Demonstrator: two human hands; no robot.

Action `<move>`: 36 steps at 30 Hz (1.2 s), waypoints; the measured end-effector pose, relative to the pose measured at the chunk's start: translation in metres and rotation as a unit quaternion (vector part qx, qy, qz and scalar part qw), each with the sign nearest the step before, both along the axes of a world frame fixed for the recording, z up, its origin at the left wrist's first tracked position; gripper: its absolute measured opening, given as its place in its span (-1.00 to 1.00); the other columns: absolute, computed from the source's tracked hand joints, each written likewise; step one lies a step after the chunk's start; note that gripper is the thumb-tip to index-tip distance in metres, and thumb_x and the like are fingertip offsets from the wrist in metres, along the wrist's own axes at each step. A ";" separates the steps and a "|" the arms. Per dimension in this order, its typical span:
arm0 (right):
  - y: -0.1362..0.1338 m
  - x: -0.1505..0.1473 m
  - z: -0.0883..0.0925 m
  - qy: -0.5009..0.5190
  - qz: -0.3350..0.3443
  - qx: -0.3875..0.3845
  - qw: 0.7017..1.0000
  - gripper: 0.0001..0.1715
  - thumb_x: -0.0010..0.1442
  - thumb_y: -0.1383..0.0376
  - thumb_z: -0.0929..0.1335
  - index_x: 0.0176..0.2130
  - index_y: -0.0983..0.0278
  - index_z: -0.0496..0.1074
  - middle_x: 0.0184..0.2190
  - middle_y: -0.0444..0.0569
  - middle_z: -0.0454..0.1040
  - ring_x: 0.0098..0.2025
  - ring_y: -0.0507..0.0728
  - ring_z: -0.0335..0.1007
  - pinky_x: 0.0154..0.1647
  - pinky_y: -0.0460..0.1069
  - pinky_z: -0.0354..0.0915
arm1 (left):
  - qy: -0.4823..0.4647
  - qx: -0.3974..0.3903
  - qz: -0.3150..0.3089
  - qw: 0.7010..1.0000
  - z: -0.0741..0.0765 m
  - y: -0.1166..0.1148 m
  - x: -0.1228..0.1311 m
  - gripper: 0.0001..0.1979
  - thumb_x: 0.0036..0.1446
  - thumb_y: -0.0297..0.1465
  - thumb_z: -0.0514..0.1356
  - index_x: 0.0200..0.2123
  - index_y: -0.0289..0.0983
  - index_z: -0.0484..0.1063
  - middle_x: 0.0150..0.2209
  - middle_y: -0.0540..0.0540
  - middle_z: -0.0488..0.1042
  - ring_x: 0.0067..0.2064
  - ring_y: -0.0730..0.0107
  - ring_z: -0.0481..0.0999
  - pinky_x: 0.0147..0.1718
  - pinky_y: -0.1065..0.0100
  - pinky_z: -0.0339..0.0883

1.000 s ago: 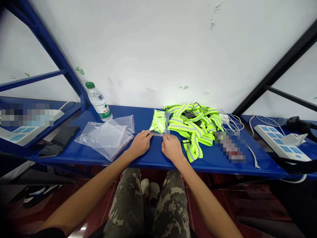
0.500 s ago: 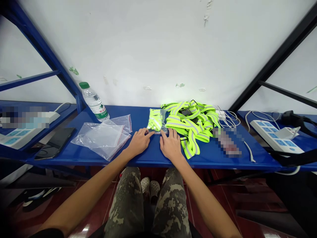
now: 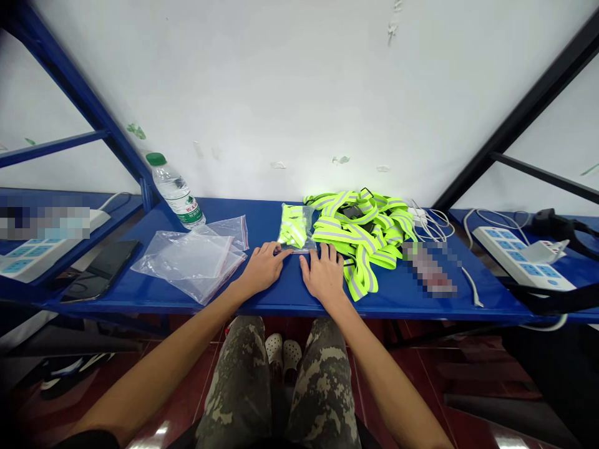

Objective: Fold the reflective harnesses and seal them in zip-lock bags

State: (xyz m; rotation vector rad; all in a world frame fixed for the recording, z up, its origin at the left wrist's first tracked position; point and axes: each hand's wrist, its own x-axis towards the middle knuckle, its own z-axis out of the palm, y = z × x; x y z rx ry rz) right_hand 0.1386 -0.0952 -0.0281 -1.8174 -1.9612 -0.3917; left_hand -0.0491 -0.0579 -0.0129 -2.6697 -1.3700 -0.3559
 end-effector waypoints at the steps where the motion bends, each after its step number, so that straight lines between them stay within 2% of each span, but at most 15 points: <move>1: 0.000 0.000 -0.001 -0.002 -0.004 0.008 1.000 -0.47 0.39 0.07 0.16 0.01 0.34 0.50 0.10 0.29 0.39 0.16 0.40 0.20 0.05 0.26 0.21 | 0.000 0.000 0.001 1.000 0.000 0.000 0.000 -0.57 0.34 -0.40 -0.05 0.20 -0.12 0.35 0.05 -0.22 0.37 0.03 0.12 0.32 -0.11 0.16 0.21; 9: -0.001 0.000 -0.002 0.004 -0.051 0.003 0.999 -0.43 0.39 0.06 0.15 0.02 0.41 0.48 0.09 0.33 0.40 0.15 0.45 0.23 0.05 0.28 0.20 | -0.014 0.005 0.005 1.000 -0.004 -0.001 0.000 -0.57 0.33 -0.41 -0.02 0.21 -0.15 0.35 0.05 -0.21 0.37 0.04 0.13 0.32 -0.09 0.16 0.22; 13: -0.001 0.000 0.001 -0.007 0.017 0.008 1.000 -0.47 0.40 0.10 0.16 0.19 0.25 0.40 0.24 0.23 0.29 0.27 0.42 0.12 0.14 0.28 0.16 | -0.012 0.013 0.006 1.000 -0.004 -0.002 0.000 -0.59 0.34 -0.41 -0.02 0.20 -0.18 0.34 0.05 -0.21 0.39 0.05 0.12 0.31 -0.10 0.15 0.23; 15: -0.001 0.000 0.001 -0.017 0.048 0.002 0.999 -0.50 0.40 0.10 0.16 0.18 0.18 0.42 0.28 0.17 0.25 0.31 0.41 0.07 0.18 0.29 0.13 | -0.013 0.017 0.005 1.000 -0.004 -0.003 -0.001 -0.61 0.34 -0.41 -0.03 0.17 -0.19 0.36 0.05 -0.21 0.40 0.05 0.12 0.32 -0.09 0.16 0.23; 23: 0.003 -0.001 -0.005 0.006 -0.040 -0.022 0.999 -0.38 0.39 0.04 0.15 0.08 0.43 0.48 0.19 0.29 0.35 0.26 0.45 0.15 0.18 0.27 0.17 | -0.025 0.034 0.005 0.999 -0.006 -0.002 -0.001 -0.64 0.34 -0.42 -0.01 0.11 -0.18 0.42 0.01 -0.17 0.44 0.02 0.14 0.36 -0.11 0.17 0.25; 28: 0.004 0.000 -0.003 0.014 -0.025 -0.057 0.998 -0.35 0.39 0.04 0.15 0.13 0.47 0.42 0.20 0.28 0.36 0.27 0.41 0.16 0.21 0.23 0.17 | -0.035 0.011 0.038 0.999 -0.001 -0.002 -0.001 -0.68 0.38 -0.28 -0.03 -0.15 -0.27 0.49 -0.15 -0.16 0.51 -0.10 0.20 0.47 -0.15 0.23 0.30; 32: 0.006 0.001 -0.002 0.022 0.008 -0.044 0.999 -0.36 0.38 0.05 0.17 0.16 0.47 0.40 0.18 0.27 0.37 0.26 0.39 0.18 0.22 0.22 0.18 | -0.025 -0.038 0.086 0.995 0.005 0.005 0.012 -0.65 0.37 -0.20 -0.02 -0.19 -0.27 0.48 -0.21 -0.16 0.56 -0.21 0.16 0.57 -0.29 0.26 0.33; 36: 0.006 0.002 -0.001 0.024 0.034 -0.021 0.999 -0.41 0.38 0.09 0.18 0.14 0.44 0.41 0.18 0.24 0.38 0.25 0.37 0.21 0.22 0.21 0.20 | -0.020 -0.065 0.146 0.987 0.011 0.027 0.045 -0.61 0.37 -0.24 -0.07 -0.16 -0.31 0.50 -0.25 -0.25 0.58 -0.22 0.06 0.60 -0.30 0.22 0.37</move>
